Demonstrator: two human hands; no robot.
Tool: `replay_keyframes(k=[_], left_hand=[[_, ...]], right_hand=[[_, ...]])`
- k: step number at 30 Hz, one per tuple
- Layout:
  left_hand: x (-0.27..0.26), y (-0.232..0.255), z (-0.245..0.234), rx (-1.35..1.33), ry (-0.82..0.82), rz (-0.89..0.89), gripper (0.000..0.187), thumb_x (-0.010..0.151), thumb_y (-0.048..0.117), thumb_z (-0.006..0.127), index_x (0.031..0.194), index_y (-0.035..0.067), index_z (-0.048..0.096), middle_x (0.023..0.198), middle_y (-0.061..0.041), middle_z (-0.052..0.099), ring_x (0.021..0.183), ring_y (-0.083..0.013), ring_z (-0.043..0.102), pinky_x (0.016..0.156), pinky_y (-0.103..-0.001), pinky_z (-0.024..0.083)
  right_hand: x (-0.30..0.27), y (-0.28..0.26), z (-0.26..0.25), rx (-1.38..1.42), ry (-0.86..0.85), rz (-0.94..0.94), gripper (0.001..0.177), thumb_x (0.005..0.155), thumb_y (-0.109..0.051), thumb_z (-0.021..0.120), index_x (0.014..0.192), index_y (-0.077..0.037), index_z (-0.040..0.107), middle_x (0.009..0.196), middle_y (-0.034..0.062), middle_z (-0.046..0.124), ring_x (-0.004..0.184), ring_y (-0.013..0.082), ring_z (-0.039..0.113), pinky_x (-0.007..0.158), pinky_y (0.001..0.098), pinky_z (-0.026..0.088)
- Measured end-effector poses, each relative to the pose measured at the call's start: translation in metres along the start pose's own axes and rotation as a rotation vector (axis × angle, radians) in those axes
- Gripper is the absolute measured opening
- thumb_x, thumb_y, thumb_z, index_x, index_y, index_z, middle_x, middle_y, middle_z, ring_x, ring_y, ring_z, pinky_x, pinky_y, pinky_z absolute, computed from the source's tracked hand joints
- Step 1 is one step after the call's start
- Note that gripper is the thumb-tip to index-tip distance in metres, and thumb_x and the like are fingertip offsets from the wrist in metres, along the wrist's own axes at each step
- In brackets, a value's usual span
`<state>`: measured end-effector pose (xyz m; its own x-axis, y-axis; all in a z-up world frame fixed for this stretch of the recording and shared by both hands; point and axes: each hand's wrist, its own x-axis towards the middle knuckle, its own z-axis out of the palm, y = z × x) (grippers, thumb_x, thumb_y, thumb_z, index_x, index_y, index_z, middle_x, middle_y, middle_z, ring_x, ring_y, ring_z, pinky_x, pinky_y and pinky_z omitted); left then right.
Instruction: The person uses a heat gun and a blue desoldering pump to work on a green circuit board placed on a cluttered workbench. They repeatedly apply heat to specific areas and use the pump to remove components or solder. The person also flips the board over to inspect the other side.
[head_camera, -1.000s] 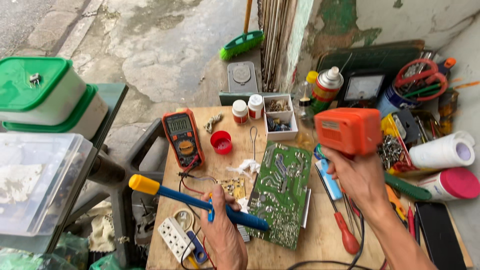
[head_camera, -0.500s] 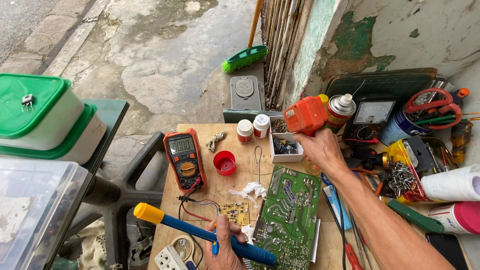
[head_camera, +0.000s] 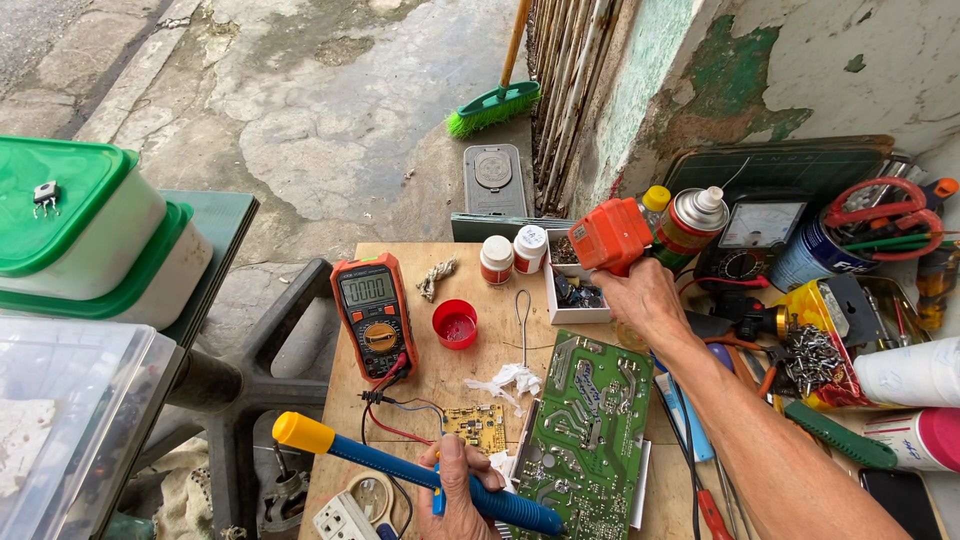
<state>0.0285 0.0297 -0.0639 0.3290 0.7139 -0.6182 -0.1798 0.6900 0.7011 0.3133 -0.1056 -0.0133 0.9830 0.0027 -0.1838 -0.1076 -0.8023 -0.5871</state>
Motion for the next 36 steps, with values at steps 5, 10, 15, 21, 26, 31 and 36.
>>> replay_keyframes(k=[5,10,15,21,26,31,36], left_hand=[[0.006,-0.002,-0.006,-0.017,-0.011,0.004,0.03,0.106,0.027,0.078,0.103,0.002,0.063,0.076,-0.021,0.064,0.049,-0.0313,0.053,0.045,-0.039,0.046],[0.006,0.012,-0.006,-0.044,-0.015,0.021,0.032,0.105,0.031,0.077,0.105,0.002,0.063,0.077,-0.02,0.064,0.05,-0.0299,0.052,0.046,-0.039,0.045],[-0.029,0.051,0.003,-0.073,-0.044,0.069,0.029,0.112,0.032,0.071,0.104,0.006,0.062,0.079,-0.015,0.06,0.058,-0.024,0.054,0.057,-0.036,0.046],[-0.069,0.078,-0.002,-0.185,-0.116,0.123,0.027,0.108,0.033,0.075,0.105,0.01,0.061,0.081,-0.007,0.06,0.063,-0.017,0.055,0.059,-0.032,0.047],[-0.09,0.077,-0.006,-0.12,-0.088,0.189,0.035,0.101,0.042,0.075,0.108,0.011,0.063,0.075,-0.002,0.056,0.064,-0.0137,0.052,0.062,-0.031,0.046],[-0.093,0.064,-0.015,-0.141,-0.172,0.232,0.045,0.097,0.048,0.073,0.109,0.007,0.06,0.062,-0.002,0.047,0.051,-0.0128,0.043,0.05,-0.032,0.041],[-0.087,0.052,-0.018,-0.085,-0.297,0.329,0.03,0.095,0.029,0.085,0.091,0.017,0.058,0.061,0.002,0.048,0.054,-0.0101,0.047,0.057,-0.028,0.044]], right_hand=[[-0.015,-0.015,-0.011,0.023,-0.01,0.04,0.042,0.087,-0.047,0.067,0.071,-0.008,0.07,0.059,0.0076,0.072,0.061,0.026,0.064,0.067,0.0431,0.05],[-0.04,-0.015,-0.029,0.131,0.034,0.07,0.043,0.089,-0.047,0.071,0.077,-0.006,0.076,0.062,0.0103,0.075,0.059,0.0243,0.069,0.068,0.0415,0.052],[-0.119,0.002,-0.07,0.295,0.122,0.033,0.029,0.102,-0.035,0.08,0.096,-0.006,0.084,0.068,0.0106,0.076,0.058,0.019,0.07,0.056,0.0365,0.057],[-0.262,0.058,-0.087,0.41,0.108,0.125,0.022,0.103,-0.017,0.076,0.09,0.001,0.078,0.063,0.0154,0.074,0.056,0.0238,0.069,0.067,0.0386,0.061],[-0.345,0.154,-0.038,0.503,0.048,0.121,0.02,0.094,-0.013,0.081,0.08,0.0,0.078,0.062,0.0129,0.076,0.056,0.0223,0.069,0.069,0.0379,0.06],[-0.382,0.153,-0.026,0.599,-0.071,0.276,0.098,0.086,-0.01,0.084,0.176,-0.024,0.05,0.067,0.0229,0.076,0.055,0.0293,0.068,0.051,0.0459,0.057],[-0.393,0.112,-0.047,0.711,-0.088,0.12,0.12,0.081,-0.017,0.083,0.18,-0.032,0.016,0.143,-0.0001,0.079,0.057,0.0306,0.07,0.061,0.0476,0.068]])
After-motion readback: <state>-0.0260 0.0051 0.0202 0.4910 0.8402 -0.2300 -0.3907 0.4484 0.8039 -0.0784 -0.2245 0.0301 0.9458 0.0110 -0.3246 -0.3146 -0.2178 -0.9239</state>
